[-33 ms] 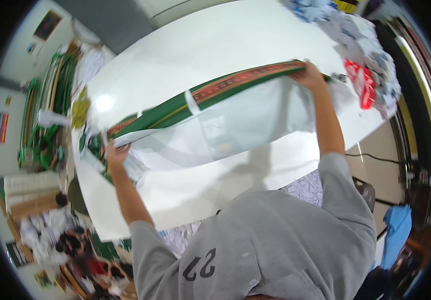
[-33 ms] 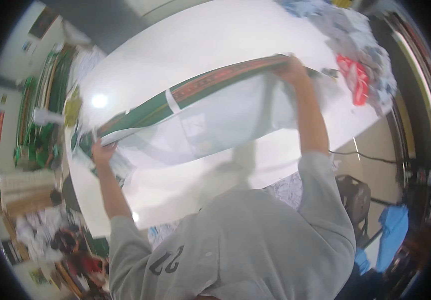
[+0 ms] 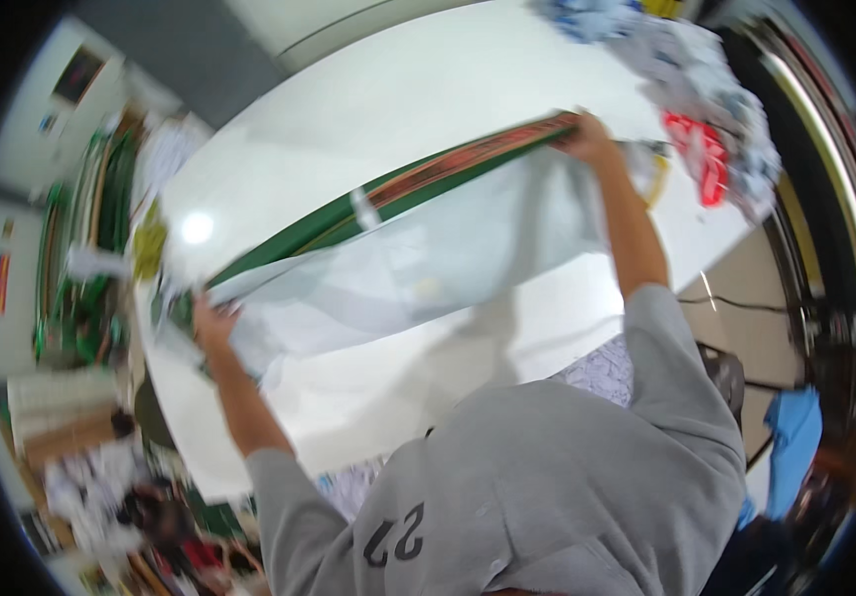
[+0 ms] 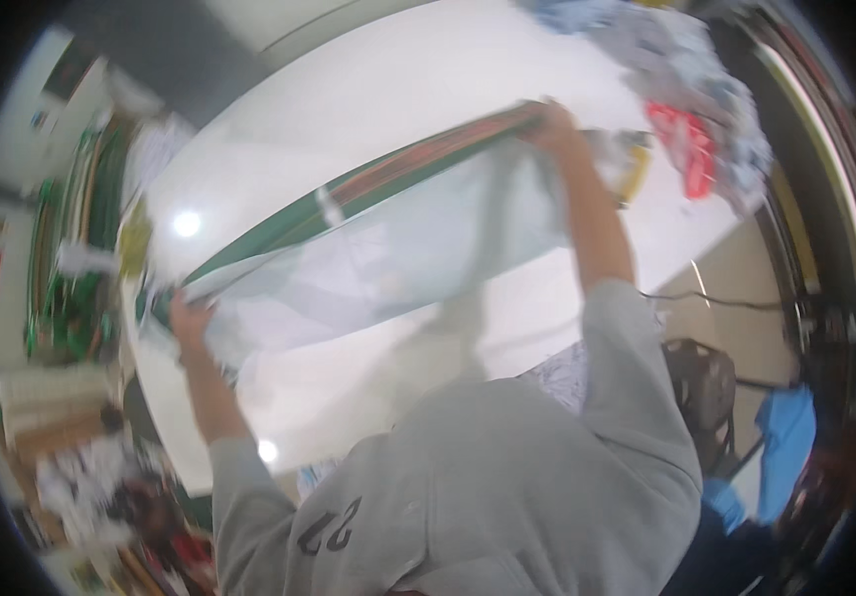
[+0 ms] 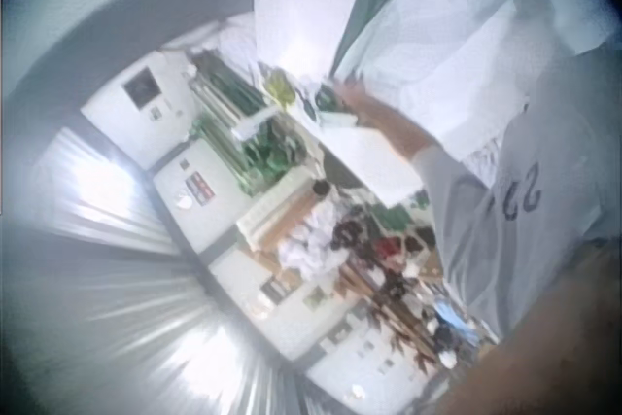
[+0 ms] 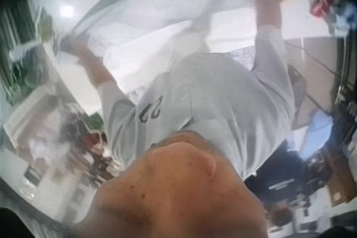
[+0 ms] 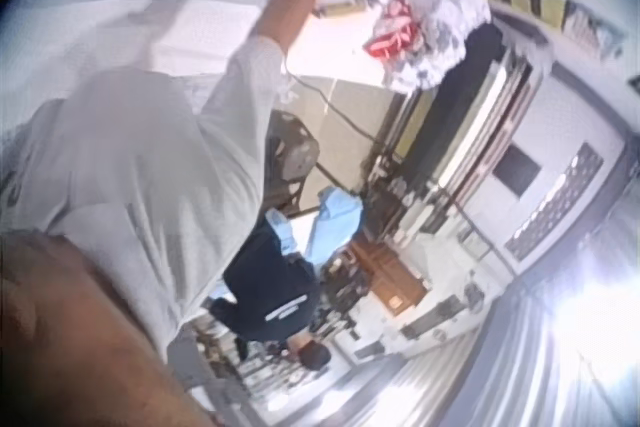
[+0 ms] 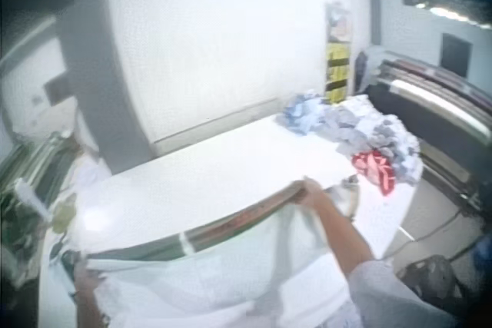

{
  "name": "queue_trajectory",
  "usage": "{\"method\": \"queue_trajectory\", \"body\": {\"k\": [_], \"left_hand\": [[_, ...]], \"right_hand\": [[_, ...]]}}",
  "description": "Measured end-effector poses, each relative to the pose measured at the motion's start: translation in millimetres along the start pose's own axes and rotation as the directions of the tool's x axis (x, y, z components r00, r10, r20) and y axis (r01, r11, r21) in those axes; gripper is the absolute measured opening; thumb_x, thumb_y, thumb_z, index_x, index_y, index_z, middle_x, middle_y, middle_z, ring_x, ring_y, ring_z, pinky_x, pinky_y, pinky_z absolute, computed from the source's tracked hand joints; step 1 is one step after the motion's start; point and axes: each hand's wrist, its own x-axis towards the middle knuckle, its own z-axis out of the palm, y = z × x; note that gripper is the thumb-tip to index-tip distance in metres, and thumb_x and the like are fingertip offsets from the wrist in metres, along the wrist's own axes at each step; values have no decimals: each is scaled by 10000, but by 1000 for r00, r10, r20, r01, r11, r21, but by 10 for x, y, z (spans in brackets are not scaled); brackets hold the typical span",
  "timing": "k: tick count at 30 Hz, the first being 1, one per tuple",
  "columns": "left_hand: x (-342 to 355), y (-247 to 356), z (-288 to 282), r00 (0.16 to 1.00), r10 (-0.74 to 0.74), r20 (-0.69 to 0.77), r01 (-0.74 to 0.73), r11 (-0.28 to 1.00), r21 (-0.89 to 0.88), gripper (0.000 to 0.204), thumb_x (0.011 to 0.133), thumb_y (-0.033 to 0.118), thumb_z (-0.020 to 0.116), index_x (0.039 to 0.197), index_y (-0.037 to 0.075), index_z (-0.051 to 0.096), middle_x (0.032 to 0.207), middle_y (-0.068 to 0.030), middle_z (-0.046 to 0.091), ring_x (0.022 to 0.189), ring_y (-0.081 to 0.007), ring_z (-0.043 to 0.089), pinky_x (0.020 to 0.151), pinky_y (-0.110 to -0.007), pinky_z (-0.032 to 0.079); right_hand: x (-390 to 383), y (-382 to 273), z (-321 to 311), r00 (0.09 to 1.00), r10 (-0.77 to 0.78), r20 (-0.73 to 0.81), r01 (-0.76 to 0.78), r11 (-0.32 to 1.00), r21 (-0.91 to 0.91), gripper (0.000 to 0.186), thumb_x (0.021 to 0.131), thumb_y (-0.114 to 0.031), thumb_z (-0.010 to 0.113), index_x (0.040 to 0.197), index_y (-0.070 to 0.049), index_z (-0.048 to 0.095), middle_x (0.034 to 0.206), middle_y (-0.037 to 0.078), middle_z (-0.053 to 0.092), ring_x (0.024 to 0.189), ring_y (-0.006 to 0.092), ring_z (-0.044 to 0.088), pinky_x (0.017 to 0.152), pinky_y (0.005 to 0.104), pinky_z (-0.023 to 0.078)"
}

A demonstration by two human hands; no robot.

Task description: The person uses a yellow electric fabric cutter to cut green and white printed fabric pieces on a white table. They align the fabric, cut along the printed outlines, and remove excess material, repeating the process for multiple pieces.

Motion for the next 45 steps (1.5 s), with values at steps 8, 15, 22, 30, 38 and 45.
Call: {"method": "queue_trajectory", "body": {"k": [8,15,22,30,38,45], "left_hand": [[374,1867,-1060,812,-141,-566,-506,313,-804,466,1001,210,738,1421,16,686,1498,-188,682,1427,-369,614,1289,-557,388],[-1183,1345,-333,937,-331,-114,-24,263,-964,569,984,271,600,1452,-47,655,1474,-201,701,1405,-393,632,1237,-584,466],[-1505,247,470,762,-617,197,365,159,-917,500,987,223,660,1450,35,641,1500,-139,672,1440,-361,581,1269,-576,421],[-1974,-286,665,468,-870,152,442,82,-893,466,1016,149,670,1462,20,627,1518,-141,660,1434,-360,590,1279,-565,419],[-2458,-388,387,506,-863,-11,443,271,-854,474,1038,84,703,1480,-56,604,1471,-197,676,1388,-385,632,1213,-541,504],[-2517,200,711,431,-579,-692,786,618,-28,994,878,336,891,1658,-52,412,1481,-336,643,1320,-511,667,1137,-609,538]], "right_hand": [[131,-1381,65,724,-642,254,204,551,809,777,1029,-467,769,1696,-230,450,1419,204,740,1359,312,674,1188,503,491],[-931,-778,-1133,871,-473,134,356,795,492,283,1159,-295,621,1328,-81,696,1263,97,765,1210,240,709,1079,471,546],[-431,588,-1550,995,-81,-58,88,987,134,209,1118,-238,675,1278,-109,709,1161,54,791,1052,230,750,1009,432,587],[-35,1654,-1795,934,1,-358,-11,1000,-27,471,1032,-100,688,1487,-134,572,1354,111,716,1180,307,736,1037,577,590],[-561,1960,-2238,938,-84,-337,-56,922,-384,612,1025,-170,684,1597,-156,466,1198,138,725,1024,322,783,719,516,673],[-1313,1394,-2371,860,-449,-243,-211,122,-970,570,1015,-477,748,1448,-109,713,1088,244,821,1051,401,799,904,497,636]]}}
